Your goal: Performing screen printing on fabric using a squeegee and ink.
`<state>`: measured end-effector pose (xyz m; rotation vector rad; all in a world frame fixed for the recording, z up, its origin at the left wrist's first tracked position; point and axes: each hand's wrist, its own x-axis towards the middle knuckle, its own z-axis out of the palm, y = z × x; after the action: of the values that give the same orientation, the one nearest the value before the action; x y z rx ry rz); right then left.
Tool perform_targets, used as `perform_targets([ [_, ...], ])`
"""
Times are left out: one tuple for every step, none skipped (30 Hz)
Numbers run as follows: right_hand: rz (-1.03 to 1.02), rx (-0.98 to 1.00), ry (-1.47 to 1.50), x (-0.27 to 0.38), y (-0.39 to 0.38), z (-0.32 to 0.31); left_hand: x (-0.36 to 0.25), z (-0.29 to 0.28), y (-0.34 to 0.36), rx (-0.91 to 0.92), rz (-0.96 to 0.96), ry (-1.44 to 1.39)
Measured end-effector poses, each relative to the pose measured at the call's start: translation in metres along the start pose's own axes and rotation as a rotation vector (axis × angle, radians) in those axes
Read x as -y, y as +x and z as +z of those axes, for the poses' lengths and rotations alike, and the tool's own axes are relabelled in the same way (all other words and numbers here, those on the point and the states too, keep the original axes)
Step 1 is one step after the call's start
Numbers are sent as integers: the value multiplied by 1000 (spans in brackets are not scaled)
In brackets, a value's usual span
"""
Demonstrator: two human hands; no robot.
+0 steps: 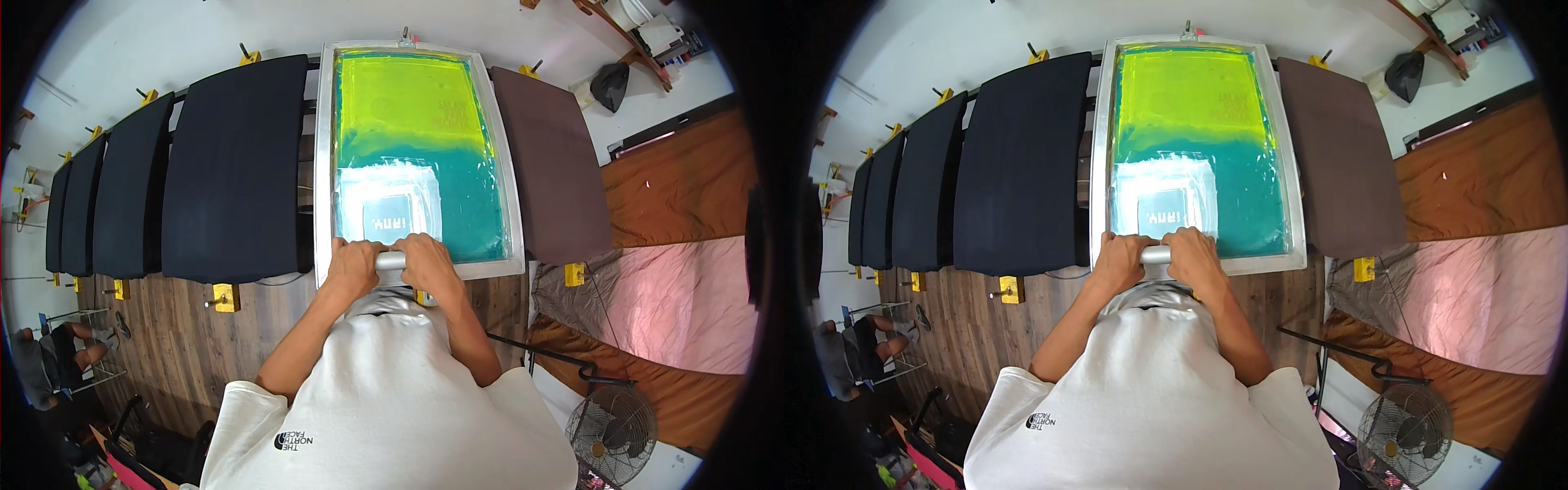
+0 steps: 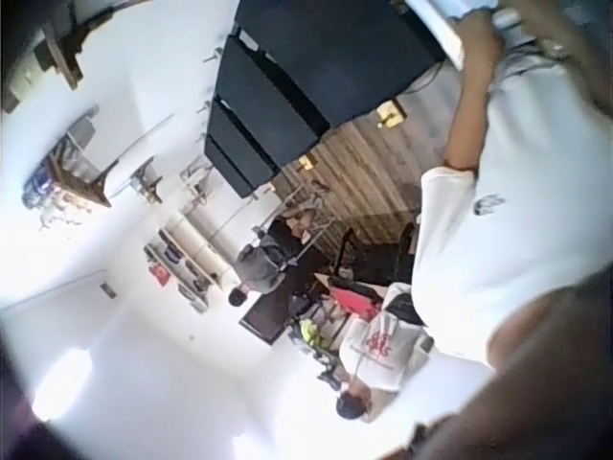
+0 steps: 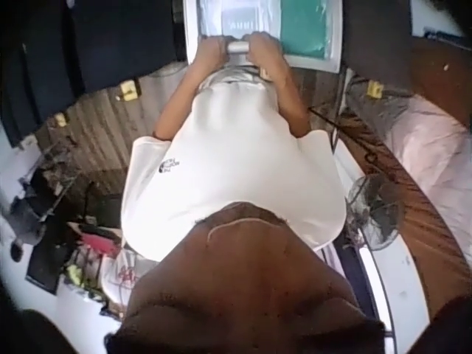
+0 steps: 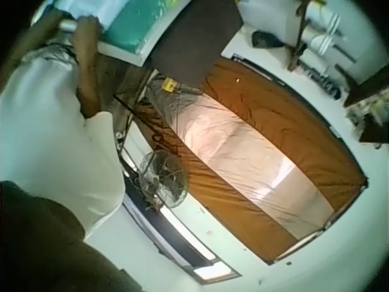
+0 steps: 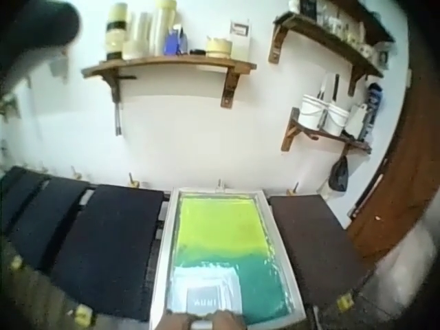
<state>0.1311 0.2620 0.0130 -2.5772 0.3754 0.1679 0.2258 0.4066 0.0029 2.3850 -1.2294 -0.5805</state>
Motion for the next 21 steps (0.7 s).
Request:
perform_targets([
  [1, 1, 0, 1, 5, -7, -3, -11, 7, 84, -25, 19],
  [50, 117, -9, 3, 13, -17, -5, -17, 12, 167, -50, 39],
  [98, 231, -19, 5, 19, -24, -2, -16, 15, 166, -49, 39],
  [97, 229, -20, 5, 21, -25, 3, -14, 19, 170, -50, 59],
  [76, 243, -39, 5, 22, -26, 5, -13, 21, 174, -49, 79],
  [59, 259, -59, 2, 20, -26, 4, -13, 21, 176, -45, 78],
  [65, 258, -60, -4, 15, -22, 2, -13, 18, 159, -37, 62],
  [-86, 39, -22, -13, 8, -14, -1, -13, 16, 143, -29, 46],
  [-239, -176, 14, -18, -2, -10, -2, -13, 12, 138, -30, 35],
  [-239, -172, 15, -22, -10, -10, 0, -8, 8, 140, -33, 33],
  [-231, -243, 117, -27, -19, -11, 4, -1, 4, 80, -9, 17],
  [-221, -315, 216, -30, -31, -13, 5, 3, 1, 20, 18, -2],
  [-216, -315, 212, -36, -47, -10, 5, 4, -1, 22, 23, -5],
  [8, -335, 386, -45, -65, 0, 5, 4, -2, 7, 33, 0],
  [237, -358, 557, -54, -83, 10, 4, 6, -2, -7, 49, 9],
  [244, -364, 553, -64, -99, 21, 3, 5, -2, -4, 57, 6],
  [425, -254, 613, -73, -112, 33, 2, 2, -2, 20, 45, 14],
  [608, -142, 667, -75, -122, 39, 2, 1, -1, 44, 34, 19],
  [615, -146, 665, -75, -129, 47, 4, 4, -1, 27, 57, 22],
  [684, -100, 853, -73, -134, 56, 5, 3, 1, 30, 63, 19],
  [749, -50, 1044, -67, -135, 63, 6, 2, 3, 44, 61, 33],
])
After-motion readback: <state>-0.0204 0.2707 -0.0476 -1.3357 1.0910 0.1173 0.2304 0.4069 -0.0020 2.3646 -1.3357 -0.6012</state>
